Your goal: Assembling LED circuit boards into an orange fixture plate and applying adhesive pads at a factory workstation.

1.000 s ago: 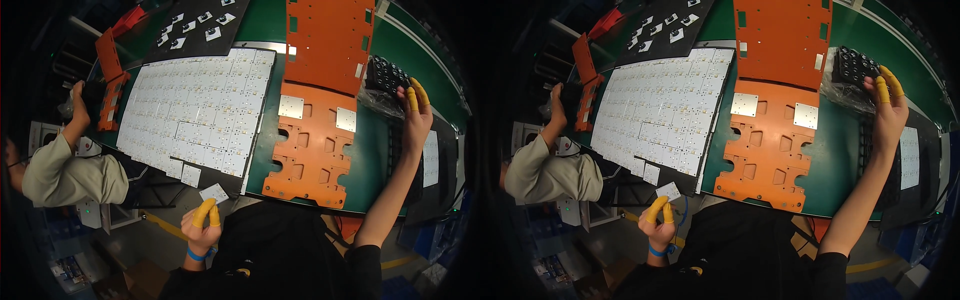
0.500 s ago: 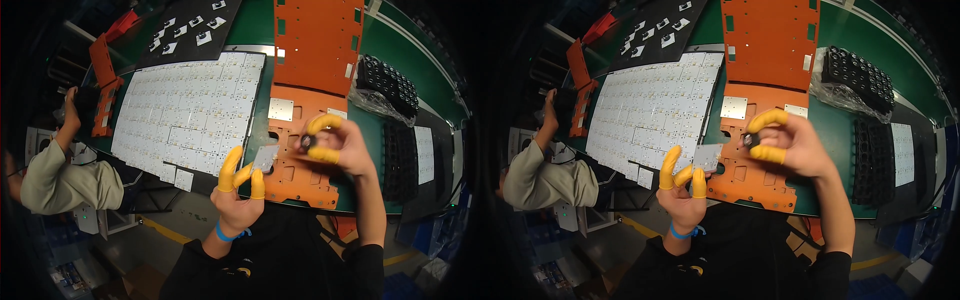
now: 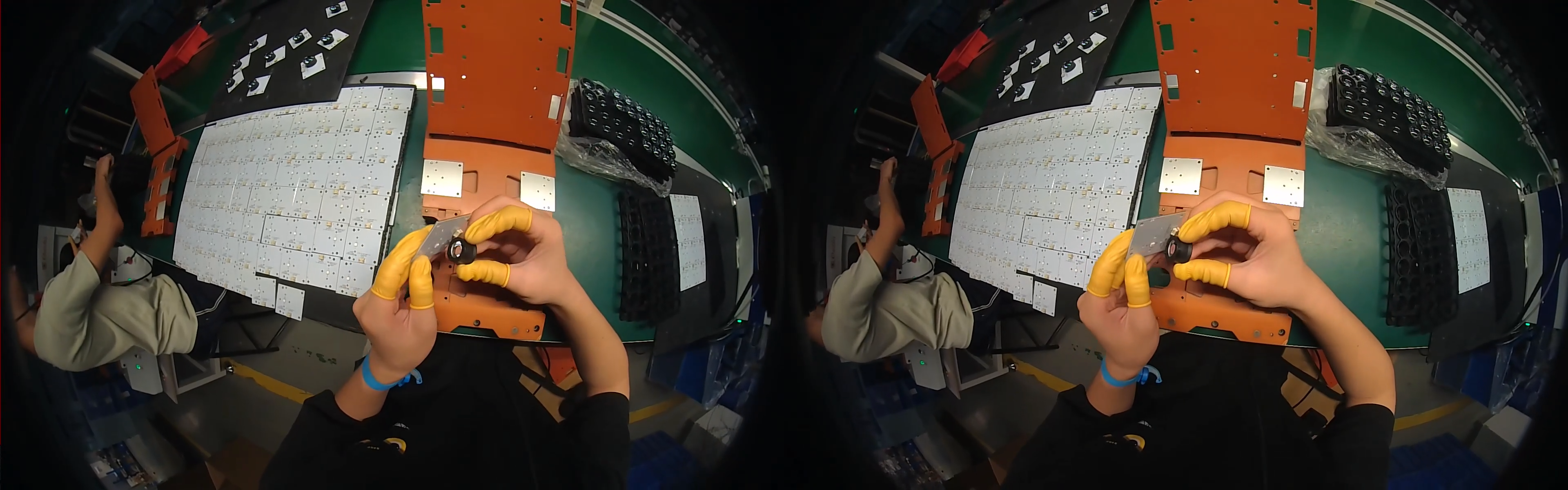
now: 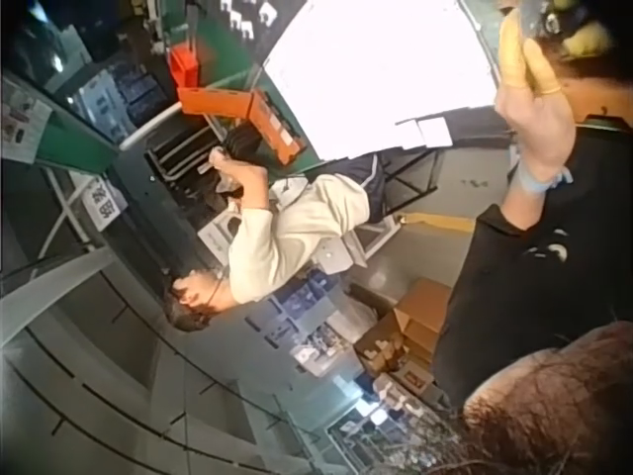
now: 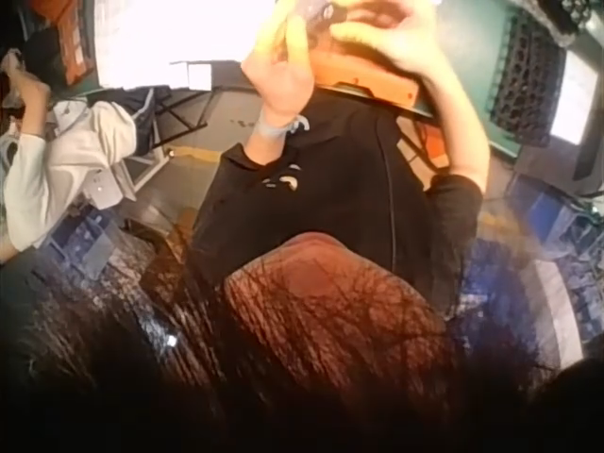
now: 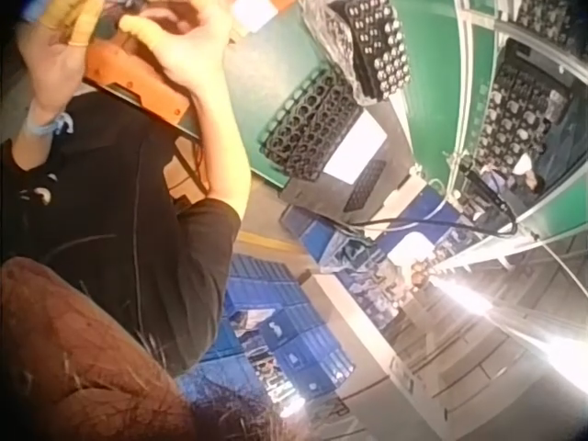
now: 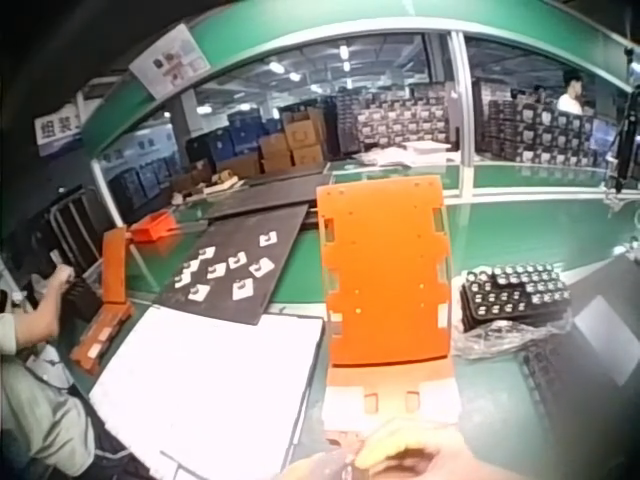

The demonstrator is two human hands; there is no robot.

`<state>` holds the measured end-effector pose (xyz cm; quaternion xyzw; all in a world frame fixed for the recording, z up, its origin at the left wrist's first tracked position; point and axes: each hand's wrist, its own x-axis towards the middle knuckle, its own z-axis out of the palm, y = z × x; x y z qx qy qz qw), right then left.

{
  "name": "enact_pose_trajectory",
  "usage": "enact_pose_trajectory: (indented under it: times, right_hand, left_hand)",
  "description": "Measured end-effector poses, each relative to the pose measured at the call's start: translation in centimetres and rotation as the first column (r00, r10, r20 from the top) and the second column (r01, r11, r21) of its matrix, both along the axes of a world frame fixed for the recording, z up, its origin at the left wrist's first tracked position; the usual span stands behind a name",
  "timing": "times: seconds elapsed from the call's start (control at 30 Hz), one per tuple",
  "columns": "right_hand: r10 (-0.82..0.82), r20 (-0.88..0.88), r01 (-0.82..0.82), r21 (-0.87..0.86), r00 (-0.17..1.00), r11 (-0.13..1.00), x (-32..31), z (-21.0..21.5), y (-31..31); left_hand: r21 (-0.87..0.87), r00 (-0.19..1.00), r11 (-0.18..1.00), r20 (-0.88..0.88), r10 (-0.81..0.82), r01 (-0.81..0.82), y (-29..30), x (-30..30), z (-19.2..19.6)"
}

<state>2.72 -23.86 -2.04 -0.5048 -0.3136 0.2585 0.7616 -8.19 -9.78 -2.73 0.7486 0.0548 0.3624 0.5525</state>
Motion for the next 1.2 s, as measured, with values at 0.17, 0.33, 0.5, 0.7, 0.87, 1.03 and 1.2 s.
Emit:
enact_pose_trajectory:
  times: [0.17, 0.33, 0.5, 0.7, 0.87, 1.03, 1.2]
  right_hand:
    - [-0.172, 0.349, 0.16, 0.062, 0.921, 0.985, 0.1, -0.5, 0.7]
    - [-0.305, 0.561, 0.318, 0.077, 0.77, 0.945, -0.4, -0.9, 0.6]
    - [-0.34, 0.669, 0.342, 0.134, 0.661, 0.93, -0.2, -0.5, 0.4]
    - [-0.328, 0.639, 0.347, 0.101, 0.695, 0.932, -0.4, -0.5, 0.1]
    - [-0.358, 0.591, 0.377, 0.097, 0.723, 0.921, -0.3, -0.8, 0.4]
    - [-0.315, 0.748, 0.42, 0.053, 0.585, 0.906, -0.5, -0.3, 0.0]
    - [-0.233, 0.868, 0.422, 0.03, 0.438, 0.906, 0.0, 0.0, 0.0]
  left_hand:
    - [-0.098, 0.998, 0.993, -0.004, -0.064, 0.063, -0.7, 0.3, -0.1]
    - [-0.08, 0.994, 0.991, -0.005, -0.108, 0.107, -0.9, 0.5, 0.3]
    - [-0.052, 0.99, 0.988, 0.01, -0.143, 0.143, -0.9, 0.6, 0.0]
    - [-0.077, 0.987, 0.986, -0.048, -0.153, 0.149, -1.2, 0.6, -0.1]
    - [0.0, 0.988, 0.988, 0.019, -0.155, 0.155, -0.9, 0.7, -0.1]
    - [-0.36, 0.97, 0.901, 0.056, -0.238, 0.242, -1.0, 0.6, 0.8]
    - [-0.706, 0.946, 0.671, -0.004, -0.326, 0.228, 0.0, 0.2, 1.0]
